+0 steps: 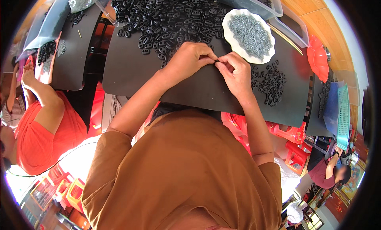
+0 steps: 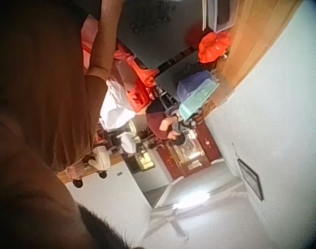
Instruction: The person sits at a table and repeatedly picks up small black plastic rings and metal pins. They insert the pins into the rings and place the assembled units onto the table surface. The person occasionally touches their arm during the process.
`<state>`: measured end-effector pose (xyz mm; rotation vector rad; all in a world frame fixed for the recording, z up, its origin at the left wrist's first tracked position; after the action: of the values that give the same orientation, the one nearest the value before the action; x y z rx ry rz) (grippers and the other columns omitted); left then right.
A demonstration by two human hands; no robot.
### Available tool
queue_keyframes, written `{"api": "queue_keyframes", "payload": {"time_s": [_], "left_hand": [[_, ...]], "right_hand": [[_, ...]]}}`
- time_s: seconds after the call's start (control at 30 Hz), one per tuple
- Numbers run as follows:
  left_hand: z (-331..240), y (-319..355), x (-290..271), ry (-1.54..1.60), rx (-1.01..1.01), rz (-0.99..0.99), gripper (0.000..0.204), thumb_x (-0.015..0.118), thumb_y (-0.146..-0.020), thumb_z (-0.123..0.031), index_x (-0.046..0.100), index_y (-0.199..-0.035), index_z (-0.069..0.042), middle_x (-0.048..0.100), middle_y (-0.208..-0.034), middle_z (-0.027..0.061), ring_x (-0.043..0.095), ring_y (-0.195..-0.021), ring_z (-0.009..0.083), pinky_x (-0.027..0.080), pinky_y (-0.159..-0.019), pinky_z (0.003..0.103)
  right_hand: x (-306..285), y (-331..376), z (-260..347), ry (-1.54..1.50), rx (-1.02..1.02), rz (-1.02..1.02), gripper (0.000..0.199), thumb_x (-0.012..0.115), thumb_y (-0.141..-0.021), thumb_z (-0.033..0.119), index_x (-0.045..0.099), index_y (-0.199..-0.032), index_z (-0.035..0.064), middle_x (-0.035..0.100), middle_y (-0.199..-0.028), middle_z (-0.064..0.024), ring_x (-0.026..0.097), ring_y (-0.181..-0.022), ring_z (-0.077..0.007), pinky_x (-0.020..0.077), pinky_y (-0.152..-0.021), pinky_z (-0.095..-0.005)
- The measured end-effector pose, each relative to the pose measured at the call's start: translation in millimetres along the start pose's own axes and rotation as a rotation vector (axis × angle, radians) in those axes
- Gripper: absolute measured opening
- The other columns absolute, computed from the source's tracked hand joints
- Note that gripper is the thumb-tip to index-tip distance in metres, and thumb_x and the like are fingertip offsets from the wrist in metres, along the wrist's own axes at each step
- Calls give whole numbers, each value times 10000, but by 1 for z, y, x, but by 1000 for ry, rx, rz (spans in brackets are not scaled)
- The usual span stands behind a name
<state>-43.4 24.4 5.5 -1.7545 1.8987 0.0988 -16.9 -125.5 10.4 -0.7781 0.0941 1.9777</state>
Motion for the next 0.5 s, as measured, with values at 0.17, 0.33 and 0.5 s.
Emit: {"api": "queue_keyframes", "payload": {"time_s": [0.17,0.33,0.5], "left_hand": [[0,0,-14,145,-167,-158,154,666,-868,-65,701,-1009,-14,706,-870,70,665,-779,132,528,-715,251],[0,1,-13,53,-91,-148,132,640,-884,-44,699,-994,0,699,-890,74,655,-754,123,526,-688,234],[-9,0,-10,-30,13,-100,123,651,-859,-13,697,-972,0,677,-851,89,633,-697,143,504,-625,254]], "right_hand": [[-19,-15,-10,-305,264,179,111,654,-882,115,607,-873,15,596,-747,12,556,-655,-52,452,-592,-218],[-77,-105,1,-335,56,181,131,651,-883,159,618,-850,36,629,-768,-6,548,-650,-59,448,-618,-213],[-143,-167,-11,-208,31,-261,430,658,-883,186,510,-1249,16,574,-1189,-159,557,-1027,-199,483,-805,-310]]}}
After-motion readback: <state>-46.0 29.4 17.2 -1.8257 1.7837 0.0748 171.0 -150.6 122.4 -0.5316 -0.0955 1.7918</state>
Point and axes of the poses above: each hand's wrist, its own y-axis away from the middle knuckle, its own x-axis out of the palm, z = x × y, the point moved 6 cm from there along -y, towards the middle knuckle
